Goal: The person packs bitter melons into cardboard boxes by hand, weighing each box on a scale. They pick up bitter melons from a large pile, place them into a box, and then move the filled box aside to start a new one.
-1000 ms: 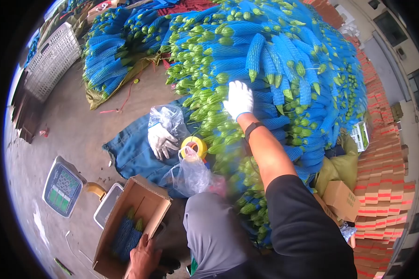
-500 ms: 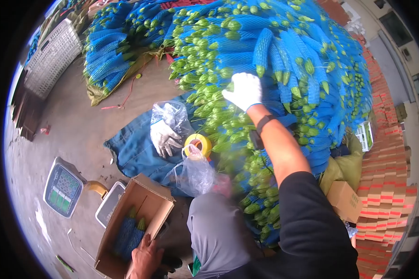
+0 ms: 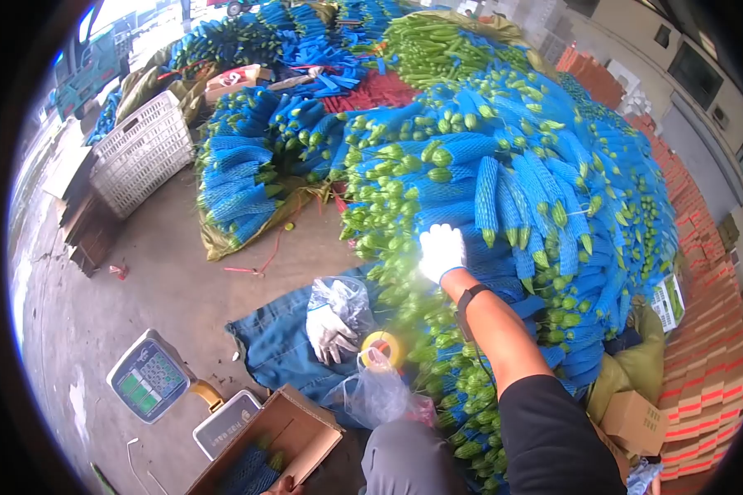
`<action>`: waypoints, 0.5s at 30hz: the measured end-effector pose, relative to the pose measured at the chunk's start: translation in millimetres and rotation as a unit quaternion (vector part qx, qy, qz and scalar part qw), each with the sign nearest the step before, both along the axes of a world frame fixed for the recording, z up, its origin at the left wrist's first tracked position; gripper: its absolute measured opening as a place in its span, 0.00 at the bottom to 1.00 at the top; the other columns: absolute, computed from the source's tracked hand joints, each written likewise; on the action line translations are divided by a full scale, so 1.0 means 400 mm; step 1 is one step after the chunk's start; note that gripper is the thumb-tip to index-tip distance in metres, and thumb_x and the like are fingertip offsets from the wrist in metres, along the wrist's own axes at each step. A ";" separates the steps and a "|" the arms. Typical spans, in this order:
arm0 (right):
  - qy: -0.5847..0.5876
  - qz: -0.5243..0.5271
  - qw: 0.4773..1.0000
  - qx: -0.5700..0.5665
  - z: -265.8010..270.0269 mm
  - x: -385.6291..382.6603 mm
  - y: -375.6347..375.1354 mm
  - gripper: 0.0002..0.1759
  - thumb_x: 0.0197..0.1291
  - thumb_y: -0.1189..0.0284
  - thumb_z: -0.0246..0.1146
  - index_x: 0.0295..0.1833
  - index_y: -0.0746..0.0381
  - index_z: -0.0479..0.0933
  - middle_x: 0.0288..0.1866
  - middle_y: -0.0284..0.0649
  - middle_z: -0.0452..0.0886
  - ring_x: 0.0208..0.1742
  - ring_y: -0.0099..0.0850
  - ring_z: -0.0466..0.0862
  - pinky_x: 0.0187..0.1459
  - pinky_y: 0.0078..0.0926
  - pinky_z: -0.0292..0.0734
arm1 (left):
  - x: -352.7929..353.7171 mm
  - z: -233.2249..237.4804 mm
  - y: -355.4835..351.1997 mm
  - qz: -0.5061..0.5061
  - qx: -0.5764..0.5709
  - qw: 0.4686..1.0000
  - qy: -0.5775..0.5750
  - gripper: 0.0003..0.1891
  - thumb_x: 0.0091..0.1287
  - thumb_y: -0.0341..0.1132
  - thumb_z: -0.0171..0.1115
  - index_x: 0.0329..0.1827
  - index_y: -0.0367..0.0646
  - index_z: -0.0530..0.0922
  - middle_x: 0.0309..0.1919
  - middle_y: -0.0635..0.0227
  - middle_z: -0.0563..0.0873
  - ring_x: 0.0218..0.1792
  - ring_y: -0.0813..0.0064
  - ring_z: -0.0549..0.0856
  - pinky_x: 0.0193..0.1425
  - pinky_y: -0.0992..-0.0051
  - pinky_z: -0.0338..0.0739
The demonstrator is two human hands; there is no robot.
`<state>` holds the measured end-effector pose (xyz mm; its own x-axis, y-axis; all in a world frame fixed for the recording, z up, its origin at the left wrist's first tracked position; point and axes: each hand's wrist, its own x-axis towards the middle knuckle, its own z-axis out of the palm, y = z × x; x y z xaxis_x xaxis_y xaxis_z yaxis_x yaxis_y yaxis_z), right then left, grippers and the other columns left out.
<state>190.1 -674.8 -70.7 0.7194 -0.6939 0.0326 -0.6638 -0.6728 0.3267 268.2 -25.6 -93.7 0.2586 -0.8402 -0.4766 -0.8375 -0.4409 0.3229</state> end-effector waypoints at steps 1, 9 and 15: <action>0.032 -0.005 0.999 0.012 -0.013 -0.001 -0.010 0.19 0.66 0.60 0.64 0.59 0.54 0.84 0.57 0.44 0.84 0.62 0.42 0.81 0.65 0.46 0.72 | 0.000 0.005 -0.001 -0.003 -0.010 1.000 0.001 0.13 0.77 0.40 0.58 0.57 0.48 0.85 0.60 0.52 0.87 0.37 0.51 0.92 0.33 0.55 0.88; 0.037 -0.049 0.997 -0.055 0.093 -0.009 0.027 0.09 0.64 0.66 0.65 0.46 0.51 0.88 0.50 0.42 0.88 0.52 0.44 0.88 0.53 0.51 0.85 | 0.006 -0.014 0.016 -0.031 0.015 0.999 0.009 0.23 0.67 0.48 0.71 0.64 0.53 0.84 0.62 0.57 0.85 0.49 0.55 0.92 0.39 0.55 0.89; -0.177 -0.049 0.983 0.024 0.200 -0.177 -0.042 0.31 0.73 0.62 0.65 0.76 0.65 0.76 0.76 0.56 0.78 0.78 0.51 0.76 0.79 0.44 0.69 | -0.012 -0.003 -0.003 -0.004 -0.009 0.999 0.045 0.23 0.68 0.42 0.67 0.64 0.44 0.79 0.55 0.48 0.84 0.44 0.58 0.92 0.39 0.58 0.87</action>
